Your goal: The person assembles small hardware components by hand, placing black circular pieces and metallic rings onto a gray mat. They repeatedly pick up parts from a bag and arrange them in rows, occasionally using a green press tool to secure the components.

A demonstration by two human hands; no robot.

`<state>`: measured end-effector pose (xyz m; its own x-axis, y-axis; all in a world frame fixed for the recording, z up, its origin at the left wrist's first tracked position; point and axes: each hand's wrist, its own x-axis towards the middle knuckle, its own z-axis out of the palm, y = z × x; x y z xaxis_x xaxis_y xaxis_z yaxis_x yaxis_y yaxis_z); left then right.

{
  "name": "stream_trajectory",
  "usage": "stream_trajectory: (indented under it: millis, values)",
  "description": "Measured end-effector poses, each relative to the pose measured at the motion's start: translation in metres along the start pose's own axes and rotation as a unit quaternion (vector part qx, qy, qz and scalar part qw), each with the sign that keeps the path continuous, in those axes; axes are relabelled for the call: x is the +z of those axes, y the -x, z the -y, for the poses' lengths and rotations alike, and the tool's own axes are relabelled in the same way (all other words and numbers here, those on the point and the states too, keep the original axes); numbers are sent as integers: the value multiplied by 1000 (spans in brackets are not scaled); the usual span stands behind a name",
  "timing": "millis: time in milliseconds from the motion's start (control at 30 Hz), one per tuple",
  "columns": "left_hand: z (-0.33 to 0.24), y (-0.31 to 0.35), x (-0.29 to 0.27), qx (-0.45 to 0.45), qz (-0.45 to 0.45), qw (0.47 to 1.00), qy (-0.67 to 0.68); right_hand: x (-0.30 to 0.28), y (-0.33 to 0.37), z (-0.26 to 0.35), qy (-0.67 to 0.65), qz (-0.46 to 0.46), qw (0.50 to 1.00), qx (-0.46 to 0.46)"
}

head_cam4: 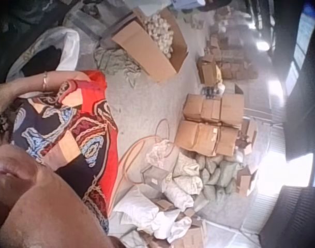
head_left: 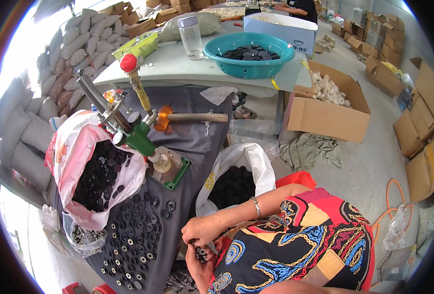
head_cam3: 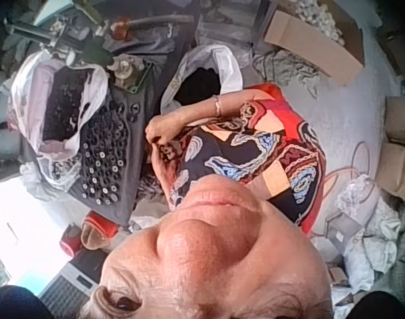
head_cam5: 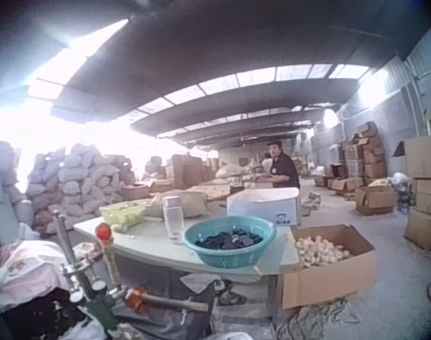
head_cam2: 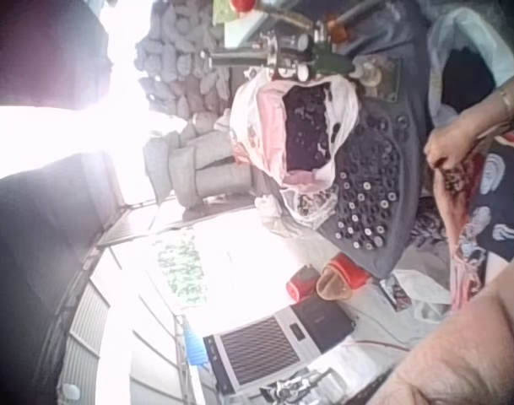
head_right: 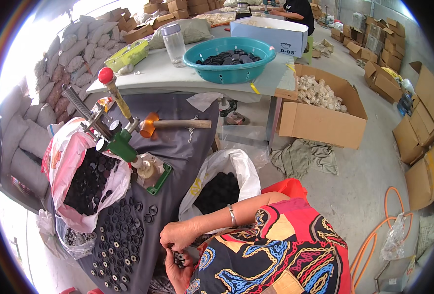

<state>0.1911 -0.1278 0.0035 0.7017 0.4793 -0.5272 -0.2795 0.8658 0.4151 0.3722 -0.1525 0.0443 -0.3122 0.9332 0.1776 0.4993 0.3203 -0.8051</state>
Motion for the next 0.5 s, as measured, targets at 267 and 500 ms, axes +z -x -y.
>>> stream_trajectory:
  millis: [267, 500]
  values:
    - [1, -13, -17, -3, -64, 998, -19, 11, -2, -12, 101, -58, 992, -55]
    - [4, -24, -9, -44, -28, 998, 26, 3, 17, -9, 52, -71, 996, 18]
